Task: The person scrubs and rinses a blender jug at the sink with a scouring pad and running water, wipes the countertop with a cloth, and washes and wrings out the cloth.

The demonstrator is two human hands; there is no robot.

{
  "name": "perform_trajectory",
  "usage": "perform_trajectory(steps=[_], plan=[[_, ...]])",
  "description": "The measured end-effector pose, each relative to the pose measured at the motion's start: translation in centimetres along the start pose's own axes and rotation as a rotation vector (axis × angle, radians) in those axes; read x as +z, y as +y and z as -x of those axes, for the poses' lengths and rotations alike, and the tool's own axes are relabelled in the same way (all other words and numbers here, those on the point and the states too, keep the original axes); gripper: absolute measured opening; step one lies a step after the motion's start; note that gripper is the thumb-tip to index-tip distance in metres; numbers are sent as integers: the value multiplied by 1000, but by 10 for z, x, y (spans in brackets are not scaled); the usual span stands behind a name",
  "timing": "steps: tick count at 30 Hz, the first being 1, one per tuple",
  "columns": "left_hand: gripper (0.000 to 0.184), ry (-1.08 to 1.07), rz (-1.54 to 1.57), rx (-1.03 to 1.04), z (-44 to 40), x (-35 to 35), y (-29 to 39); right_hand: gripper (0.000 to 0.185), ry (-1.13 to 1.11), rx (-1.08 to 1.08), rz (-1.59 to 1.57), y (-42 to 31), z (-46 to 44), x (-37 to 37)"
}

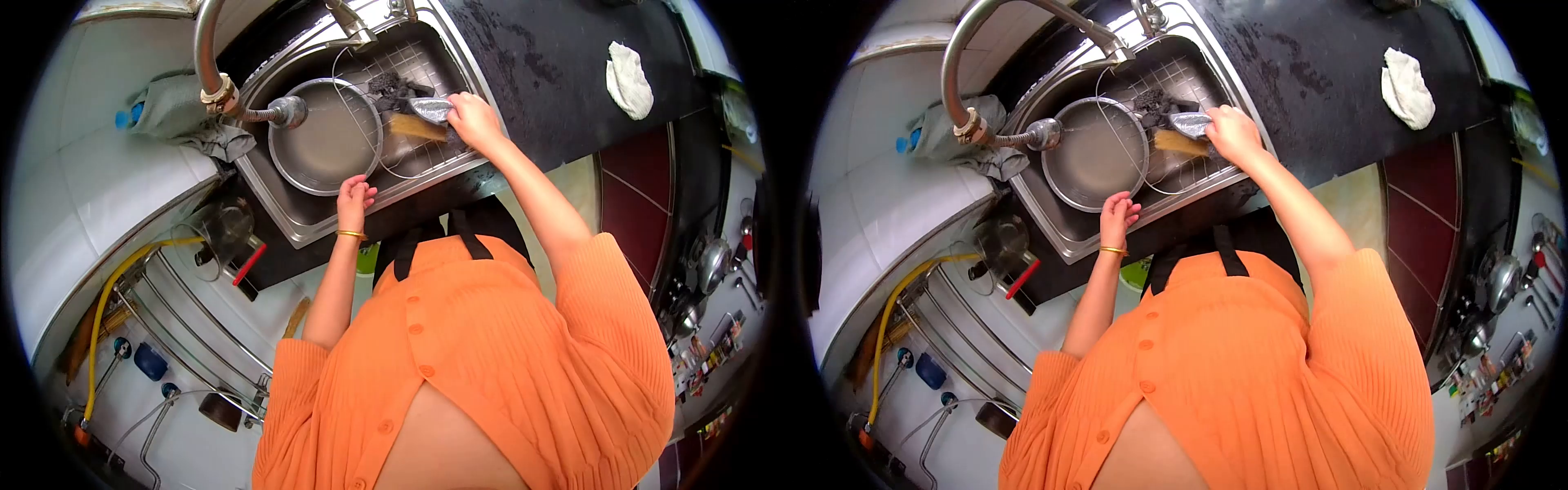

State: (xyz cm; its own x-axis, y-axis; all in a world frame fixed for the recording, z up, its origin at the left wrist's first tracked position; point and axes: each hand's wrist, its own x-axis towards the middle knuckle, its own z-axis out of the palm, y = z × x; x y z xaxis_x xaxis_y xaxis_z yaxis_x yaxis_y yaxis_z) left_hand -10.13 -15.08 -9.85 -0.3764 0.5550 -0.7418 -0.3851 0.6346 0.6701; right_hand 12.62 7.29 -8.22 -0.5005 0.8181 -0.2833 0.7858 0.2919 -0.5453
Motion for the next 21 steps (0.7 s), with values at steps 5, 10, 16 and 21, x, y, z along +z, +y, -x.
perform_trajectory(steps=[5, 10, 16, 21], plan=[[24, 29, -7, -10, -2, 2, -6, 25, 165, -51, -96, 7, 31, -43], [24, 60, -30, -9, -3, 11, 0, 25, 506, 198, -57, 97, 52, -95], [24, 42, -84, 115, 3, 55, 6, 58, 820, 494, 340, 259, 58, -162], [21, -37, -44, 104, 3, 68, -4, 77, 526, 833, 418, 297, 49, -188]])
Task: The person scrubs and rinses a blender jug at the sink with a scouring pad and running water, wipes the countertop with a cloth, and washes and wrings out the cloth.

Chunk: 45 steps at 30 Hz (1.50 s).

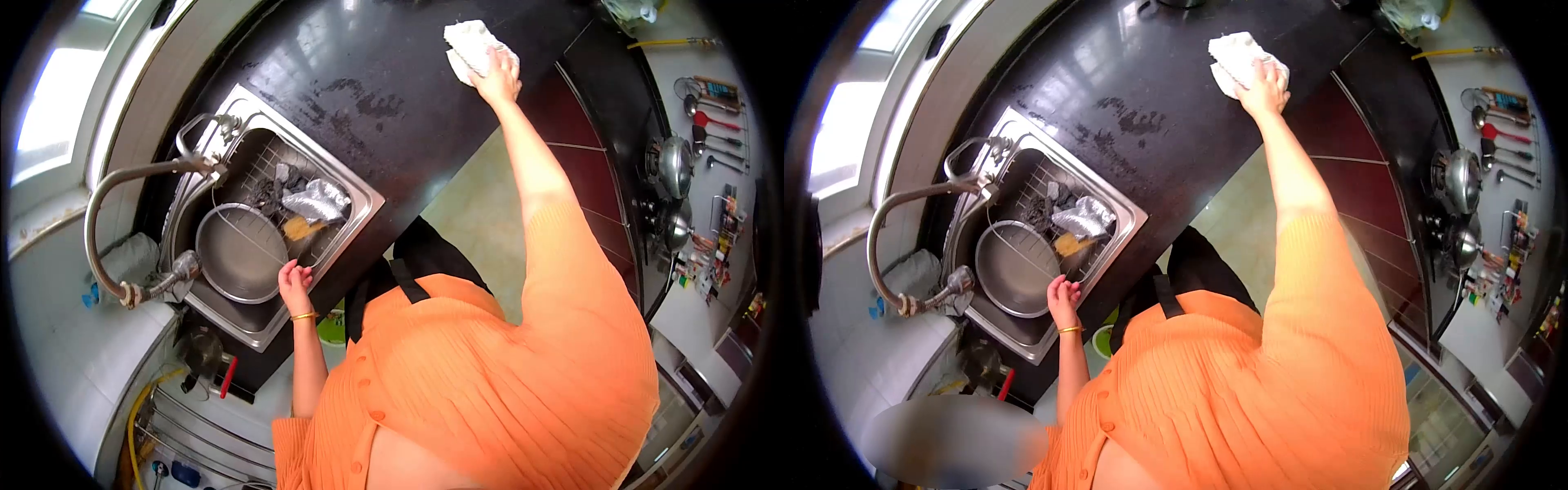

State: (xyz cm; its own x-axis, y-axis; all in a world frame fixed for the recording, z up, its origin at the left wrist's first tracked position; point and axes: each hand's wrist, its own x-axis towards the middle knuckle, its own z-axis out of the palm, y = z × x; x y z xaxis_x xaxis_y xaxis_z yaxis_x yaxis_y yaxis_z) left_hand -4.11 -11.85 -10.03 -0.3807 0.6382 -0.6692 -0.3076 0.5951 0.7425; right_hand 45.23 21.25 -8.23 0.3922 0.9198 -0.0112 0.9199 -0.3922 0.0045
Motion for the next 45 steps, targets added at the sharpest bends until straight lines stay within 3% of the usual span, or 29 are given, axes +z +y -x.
perform_trajectory(steps=[3, 6, 8, 10, 11, 13, 16, 18, 19, 20, 21, 22, 24, 25, 29, 31, 32, 35, 36, 38, 40, 41, 43, 44, 45], plan=[[21, 46, -71, -15, 1, 9, -1, 67, 44, -53, -72, 9, -21, 10], [21, 30, -124, 23, 2, 14, 1, 42, -81, 35, -393, 15, -44, 23], [22, 52, -115, 3, 2, 20, 4, 43, -472, 217, -1440, 12, -35, 25], [22, 25, -40, -30, 4, 27, 10, 36, -854, 265, -2204, 4, -8, 19], [22, 37, -36, -28, 5, 30, 13, 36, -922, 138, -2357, -13, 18, -11], [23, 5, -34, -21, 9, 39, 20, 32, -751, -72, -2174, -42, 71, -76], [33, -85, 75, -60, 26, 55, 43, 39, -605, -603, -1304, -89, 136, -135], [43, -204, 203, -85, 38, 60, 57, 43, -963, -669, -1449, -119, 172, -97], [49, -321, 297, -63, 41, 54, 57, 45, -1425, -475, -1823, -126, 196, -55], [54, -432, 381, -101, 42, 48, 57, 45, -1672, -237, -1810, -142, 223, -54], [54, -423, 488, -97, 49, 46, 60, 46, -1813, -229, -1743, -160, 248, -50], [54, -423, 597, -97, 55, 43, 62, 48, -1494, -704, -1439, -174, 277, -33], [47, -179, 394, 60, 51, 20, 49, 37, -1812, -708, -1180, -218, 321, -22], [45, -86, 454, 75, 49, 0, 42, 38, -1812, -620, -1126, -239, 340, -28], [41, 117, 633, 184, 4, -90, 29, 45, -1109, -838, -987, -291, 388, -21], [44, 186, 551, 197, -44, -127, 23, 41, -1101, -873, -996, -295, 393, -31], [54, 195, 575, 204, -72, -144, 16, 39, -1080, -913, -997, -292, 397, -29], [68, 427, 568, -27, -137, -157, 8, 36, -1227, -933, -797, -273, 402, -33], [65, 440, 500, 33, -175, -171, -31, 36, -1227, -930, -748, -265, 405, -32], [59, 487, -259, 244, -217, -158, -88, 33, -1121, -905, -720, -246, 416, -28], [55, 341, -907, 157, -216, -137, -87, 32, -1155, -871, -679, -232, 421, -28], [55, 166, -1044, 146, -214, -137, -75, 32, -1170, -844, -677, -227, 423, -26], [54, 39, -1314, 63, -214, -139, -45, 32, -1183, -794, -694, -217, 427, -24], [54, 92, -1447, -11, -219, -138, -38, 32, -1178, -770, -709, -212, 429, -23], [58, 269, -1209, -144, -234, -144, -47, 31, -1191, -735, -725, -210, 428, -22]])
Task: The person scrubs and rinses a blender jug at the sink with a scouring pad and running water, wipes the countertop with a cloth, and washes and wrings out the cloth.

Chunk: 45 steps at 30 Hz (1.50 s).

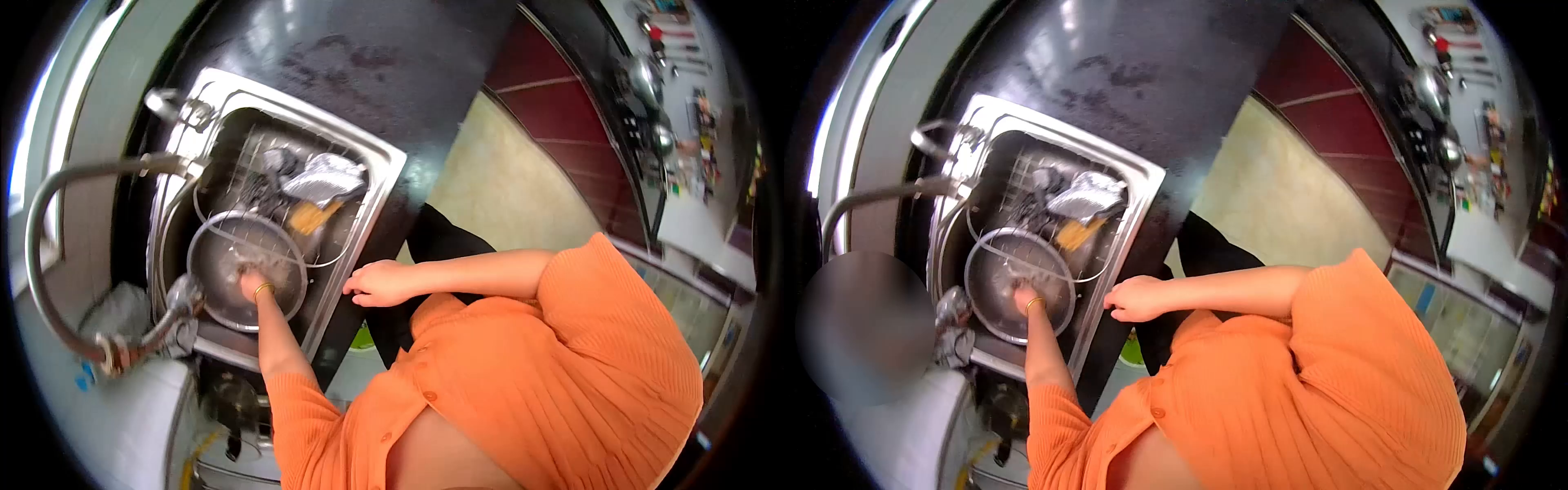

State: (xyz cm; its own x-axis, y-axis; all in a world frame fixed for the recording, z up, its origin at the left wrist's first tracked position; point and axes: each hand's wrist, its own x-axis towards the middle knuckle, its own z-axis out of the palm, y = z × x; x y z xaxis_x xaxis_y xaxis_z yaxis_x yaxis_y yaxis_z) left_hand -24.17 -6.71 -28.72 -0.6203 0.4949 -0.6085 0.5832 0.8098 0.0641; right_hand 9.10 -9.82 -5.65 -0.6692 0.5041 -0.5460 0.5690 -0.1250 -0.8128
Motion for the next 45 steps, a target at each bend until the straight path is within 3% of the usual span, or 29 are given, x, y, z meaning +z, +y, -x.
perform_trajectory(steps=[2, 4, 5, 7, 9, 12, 14, 15, 16, 17, 19, 21, 24, 27, 28, 29, 31, 32, 33, 35, 37, 39, 40, 41, 45], plan=[[62, 29, 196, -196, -9, 8, 5, 31, 52, 8, -2, 4, 0, -4], [68, -144, 1240, -310, 5, -3, 11, 30, 80, -8, 14, 6, -3, -7], [68, -149, 1214, -298, 15, -20, 5, 30, 96, -5, -8, 6, -4, -8], [74, -430, 1382, -66, 52, -73, -3, 31, 142, -65, -33, 7, -8, -11], [79, -474, 1484, -50, 81, -116, -6, 32, 137, -75, -51, 10, -13, -9], [83, -408, 1622, -21, 75, -121, -18, 32, 102, -74, -65, 11, -16, -6], [77, -452, 1519, 73, 65, -103, -10, 33, 75, -77, -74, 10, -19, -3], [64, -483, 1489, -70, 44, -85, -22, 33, 65, -103, -78, 12, -18, -1], [56, -337, 1190, 18, 51, -78, -3, 33, 52, -97, -61, 14, -19, 0], [58, -300, 1236, 219, 48, -58, 2, 32, 66, -96, -54, 14, -17, 0], [71, 64, 1073, 140, 29, -24, 8, 31, 78, -69, -21, 16, -15, -3], [71, 185, 1022, 235, 19, -1, 9, 29, 78, -7, -65, 11, -13, -8], [67, 310, 645, 64, 31, 18, 21, 29, 79, -12, -42, 10, -12, -7], [63, 200, -199, 234, 57, -17, 51, 29, 84, -59, 39, 6, -11, -3], [59, 172, 70, 281, 14, 6, 19, 29, 56, -52, 38, 2, -11, -6], [59, 181, 61, 269, 15, -6, 9, 30, 54, -53, 42, -3, -12, -9], [53, -179, 1316, 84, 27, -42, 9, 30, 56, -84, -10, -10, -17, -13], [51, -310, 1492, 43, 43, -60, 5, 30, 58, -118, -2, -13, -22, -12], [51, -294, 1492, 40, 56, -75, 1, 30, 54, -134, -17, -19, -27, -14], [57, -494, 1680, 64, 75, -98, -1, 30, 52, -193, -16, -27, -47, -7], [63, -449, 1660, 44, 103, -118, 8, 35, 135, -262, -104, -35, -74, 8], [65, -476, 1722, 70, 111, -122, 11, 47, 121, -175, -171, -49, -107, 21], [67, -541, 1719, 120, 102, -115, 3, 52, 260, -230, -116, -49, -129, 34], [67, -562, 1672, 82, 97, -111, -3, 58, 397, -285, -62, -47, -151, 49], [68, -620, 1305, 32, 82, -102, -7, 63, 447, -330, 232, -39, -225, 46]])
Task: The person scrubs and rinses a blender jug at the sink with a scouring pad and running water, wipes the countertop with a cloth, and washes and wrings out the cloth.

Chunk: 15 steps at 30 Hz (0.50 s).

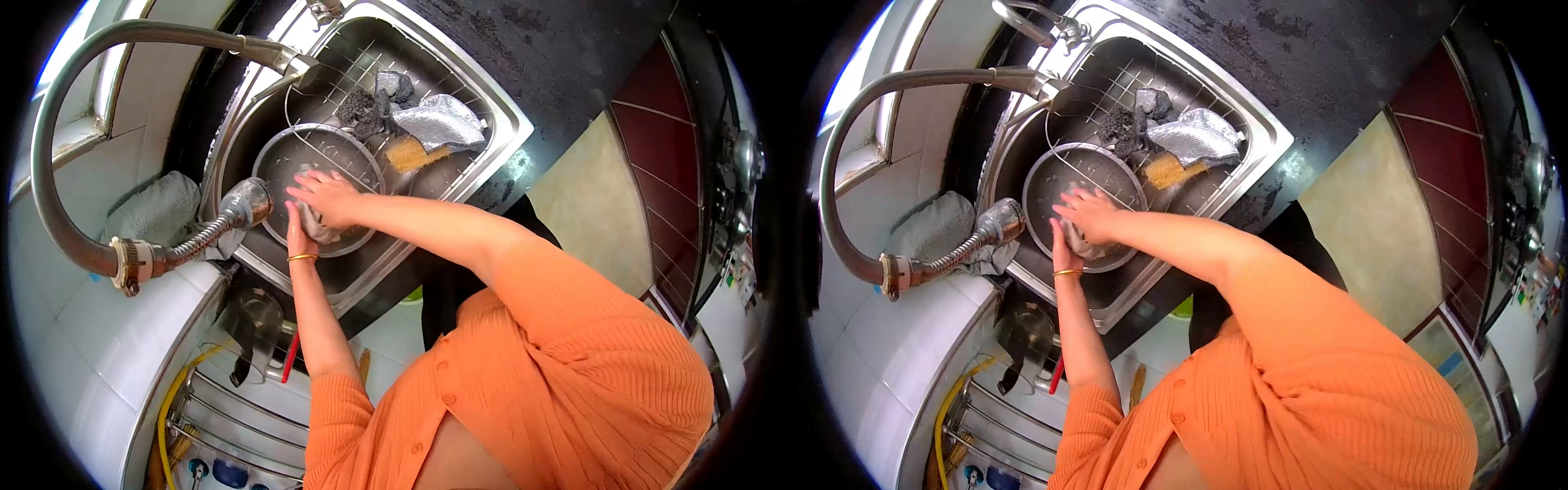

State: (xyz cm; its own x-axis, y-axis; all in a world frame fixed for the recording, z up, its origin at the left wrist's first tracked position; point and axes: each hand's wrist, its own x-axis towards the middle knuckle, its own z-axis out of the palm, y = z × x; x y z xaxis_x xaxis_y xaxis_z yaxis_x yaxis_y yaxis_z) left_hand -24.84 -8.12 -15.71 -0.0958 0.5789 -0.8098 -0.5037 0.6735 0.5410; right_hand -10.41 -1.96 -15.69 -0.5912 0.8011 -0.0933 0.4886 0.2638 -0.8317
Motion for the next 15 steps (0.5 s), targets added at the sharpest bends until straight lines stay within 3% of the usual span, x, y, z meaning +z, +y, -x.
perform_trajectory(steps=[2, 3, 4, 6, 8, 9, 11, 12, 14, 15], plan=[[66, 35, -280, -13, -29, -43, -16, 64, -539, 69, 76, 7, -19, 3], [60, 132, -429, 53, -29, -43, -19, 57, -616, 41, 216, 7, -23, 8], [57, 223, -850, 238, -43, -71, -32, 50, -602, 25, 328, 19, -23, 38], [54, 520, -675, 397, -39, -79, -59, 44, -572, 8, 448, 35, -17, 79], [52, 615, -323, 71, 14, -17, -31, 35, -573, 86, 547, 39, -6, 92], [52, 568, -134, 86, 14, -34, -47, 35, -568, 82, 547, 38, -7, 88], [59, 564, 16, 37, 29, -24, -54, 36, -568, 289, 364, 38, -8, 81], [62, 549, 73, 0, 37, -17, -53, 36, -567, 287, 362, 30, -6, 76], [69, 526, 127, -16, 36, -15, -54, 37, -280, 233, 57, 11, -4, 52], [67, 315, 252, -52, 41, -11, -47, 38, -326, 145, -34, -8, -1, 29]])
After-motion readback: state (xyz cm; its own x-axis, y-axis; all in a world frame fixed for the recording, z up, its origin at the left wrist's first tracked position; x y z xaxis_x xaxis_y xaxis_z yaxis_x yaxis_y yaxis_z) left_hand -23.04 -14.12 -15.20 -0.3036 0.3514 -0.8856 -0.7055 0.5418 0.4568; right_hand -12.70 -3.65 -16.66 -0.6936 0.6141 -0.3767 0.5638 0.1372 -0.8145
